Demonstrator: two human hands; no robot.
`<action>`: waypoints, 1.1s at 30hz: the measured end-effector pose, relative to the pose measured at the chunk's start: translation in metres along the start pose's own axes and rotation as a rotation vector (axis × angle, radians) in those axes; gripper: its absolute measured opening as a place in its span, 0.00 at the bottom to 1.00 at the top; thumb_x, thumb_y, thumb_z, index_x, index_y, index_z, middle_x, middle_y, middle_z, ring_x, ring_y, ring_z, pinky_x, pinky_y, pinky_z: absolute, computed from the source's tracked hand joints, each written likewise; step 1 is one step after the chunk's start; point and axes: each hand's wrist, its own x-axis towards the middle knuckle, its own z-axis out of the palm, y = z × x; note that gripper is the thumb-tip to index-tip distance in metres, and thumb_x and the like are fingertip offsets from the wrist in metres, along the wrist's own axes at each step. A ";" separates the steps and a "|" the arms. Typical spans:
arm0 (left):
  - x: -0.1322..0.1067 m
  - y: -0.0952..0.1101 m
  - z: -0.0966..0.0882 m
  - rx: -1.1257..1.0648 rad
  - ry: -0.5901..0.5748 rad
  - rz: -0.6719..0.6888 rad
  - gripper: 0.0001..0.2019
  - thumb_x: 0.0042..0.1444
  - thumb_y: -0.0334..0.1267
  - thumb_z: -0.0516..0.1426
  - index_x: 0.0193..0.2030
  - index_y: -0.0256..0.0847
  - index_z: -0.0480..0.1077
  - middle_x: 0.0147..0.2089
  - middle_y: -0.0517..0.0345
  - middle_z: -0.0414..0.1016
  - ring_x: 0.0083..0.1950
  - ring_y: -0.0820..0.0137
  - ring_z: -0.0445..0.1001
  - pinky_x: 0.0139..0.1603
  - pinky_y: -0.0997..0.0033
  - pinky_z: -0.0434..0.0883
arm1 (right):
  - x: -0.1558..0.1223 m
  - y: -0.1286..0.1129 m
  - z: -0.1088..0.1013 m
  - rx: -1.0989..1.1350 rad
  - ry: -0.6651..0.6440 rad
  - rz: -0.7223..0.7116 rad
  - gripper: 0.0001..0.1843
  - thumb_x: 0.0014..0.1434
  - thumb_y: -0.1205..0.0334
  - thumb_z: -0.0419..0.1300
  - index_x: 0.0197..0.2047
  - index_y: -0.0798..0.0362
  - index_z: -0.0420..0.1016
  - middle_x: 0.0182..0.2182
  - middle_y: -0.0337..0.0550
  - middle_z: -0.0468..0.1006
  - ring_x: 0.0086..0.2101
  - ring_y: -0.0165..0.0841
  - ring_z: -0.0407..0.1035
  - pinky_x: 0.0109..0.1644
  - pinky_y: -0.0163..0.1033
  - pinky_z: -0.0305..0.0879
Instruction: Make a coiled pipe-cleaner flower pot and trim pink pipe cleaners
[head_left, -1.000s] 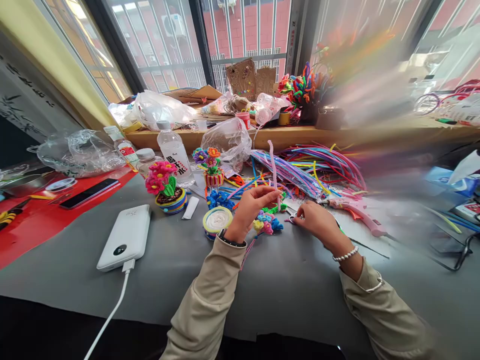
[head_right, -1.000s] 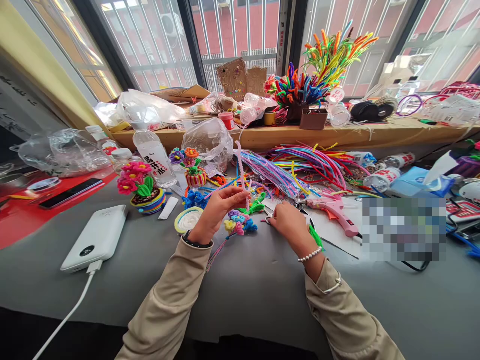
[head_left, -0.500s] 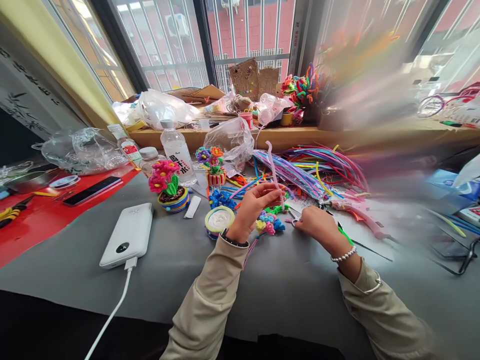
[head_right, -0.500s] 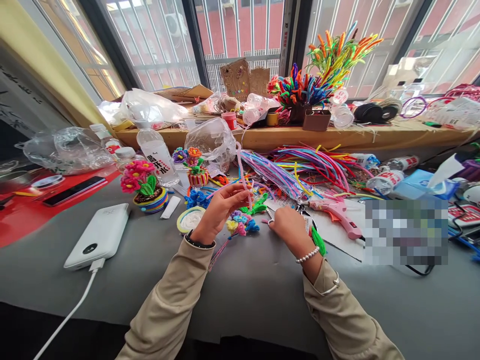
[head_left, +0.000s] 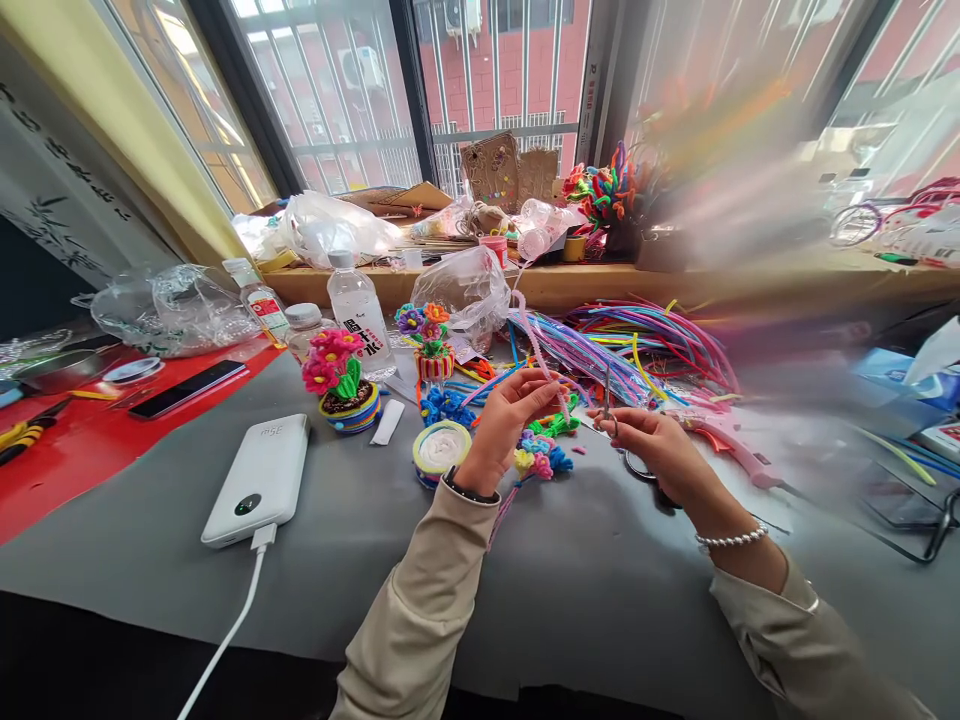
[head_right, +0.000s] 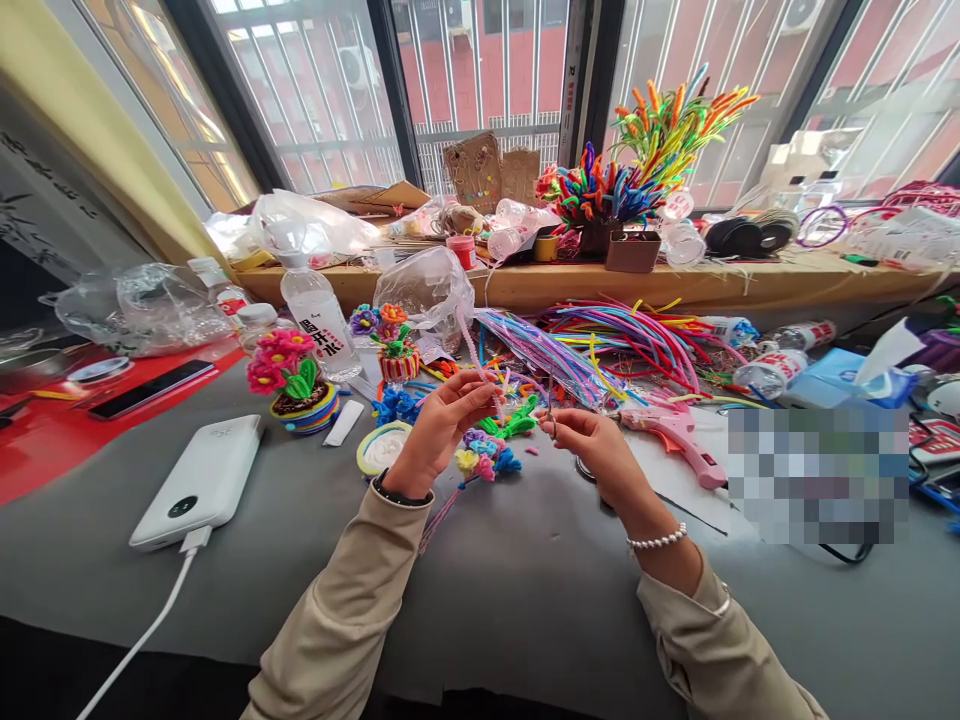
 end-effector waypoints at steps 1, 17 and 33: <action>0.000 0.000 0.000 -0.013 -0.006 -0.003 0.09 0.39 0.34 0.63 0.30 0.37 0.70 0.28 0.62 0.74 0.30 0.78 0.72 0.36 0.77 0.69 | -0.002 0.002 0.003 0.178 -0.039 0.011 0.21 0.47 0.47 0.57 0.40 0.54 0.72 0.43 0.45 0.73 0.40 0.31 0.67 0.41 0.34 0.63; -0.001 -0.002 -0.002 -0.011 -0.033 -0.014 0.04 0.42 0.36 0.62 0.26 0.40 0.73 0.28 0.65 0.72 0.32 0.81 0.68 0.37 0.79 0.64 | -0.025 -0.007 0.014 0.235 -0.413 -0.244 0.27 0.50 0.37 0.48 0.30 0.55 0.67 0.33 0.45 0.69 0.32 0.29 0.61 0.35 0.35 0.59; -0.003 -0.003 -0.001 0.116 -0.118 -0.083 0.05 0.41 0.38 0.62 0.26 0.40 0.74 0.29 0.63 0.71 0.33 0.78 0.66 0.39 0.76 0.61 | -0.030 -0.010 0.015 0.054 -0.621 -0.359 0.33 0.47 0.30 0.41 0.31 0.55 0.62 0.30 0.42 0.67 0.29 0.28 0.58 0.30 0.33 0.55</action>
